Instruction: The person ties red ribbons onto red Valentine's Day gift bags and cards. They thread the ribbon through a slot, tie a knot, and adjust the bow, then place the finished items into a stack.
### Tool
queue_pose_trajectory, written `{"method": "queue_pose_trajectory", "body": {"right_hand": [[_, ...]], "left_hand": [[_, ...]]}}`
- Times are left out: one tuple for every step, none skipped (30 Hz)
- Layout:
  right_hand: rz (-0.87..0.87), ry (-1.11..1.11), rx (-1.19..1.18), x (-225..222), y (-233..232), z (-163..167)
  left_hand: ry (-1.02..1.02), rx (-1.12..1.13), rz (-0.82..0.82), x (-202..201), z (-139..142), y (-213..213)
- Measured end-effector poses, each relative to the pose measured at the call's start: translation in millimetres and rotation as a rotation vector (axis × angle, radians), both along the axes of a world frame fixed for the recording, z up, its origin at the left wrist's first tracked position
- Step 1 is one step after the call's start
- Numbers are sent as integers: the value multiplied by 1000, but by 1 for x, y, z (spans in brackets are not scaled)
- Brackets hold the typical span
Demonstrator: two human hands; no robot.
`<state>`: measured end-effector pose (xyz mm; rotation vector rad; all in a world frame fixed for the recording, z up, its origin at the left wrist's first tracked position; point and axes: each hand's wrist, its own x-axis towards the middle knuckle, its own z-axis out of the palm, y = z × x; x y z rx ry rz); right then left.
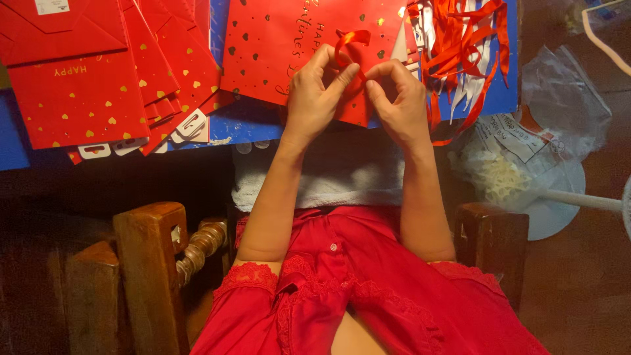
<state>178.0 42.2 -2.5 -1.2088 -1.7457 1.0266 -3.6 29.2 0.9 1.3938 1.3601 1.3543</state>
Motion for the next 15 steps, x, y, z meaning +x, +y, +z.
{"method": "queue_pose_trajectory", "body": {"right_hand": [[6, 8, 4, 0, 0, 0], [12, 15, 8, 0, 0, 0], [19, 23, 11, 0, 0, 0], [15, 28, -6, 0, 0, 0], [10, 33, -24, 0, 0, 0], [6, 38, -41, 0, 0, 0], [5, 40, -49, -1, 0, 0], [2, 42, -58, -1, 0, -1], [-1, 44, -67, -1, 0, -1], [0, 44, -68, -1, 0, -1], [1, 44, -69, 0, 0, -1], [3, 45, -71, 0, 0, -1], [4, 38, -55, -1, 0, -1], [6, 31, -38, 0, 0, -1], [8, 24, -22, 0, 0, -1]], "left_hand": [[-22, -45, 6, 0, -2, 1], [-44, -91, 12, 0, -4, 1], [-65, -137, 19, 0, -6, 2], [-135, -108, 6, 0, -7, 3], [-204, -80, -7, 1, -9, 4], [-273, -51, -20, 1, -11, 4], [-313, -62, -24, 1, -13, 5], [-353, -73, -29, 1, -14, 5], [-392, -85, -34, 1, -15, 6], [-383, -43, -29, 1, -15, 6], [-374, -1, -22, 1, -15, 6], [-364, 41, -15, 0, -15, 6], [-350, 66, -14, 0, -14, 6], [-336, 92, -13, 1, -12, 5], [-321, 117, -11, 1, -10, 4]]}}
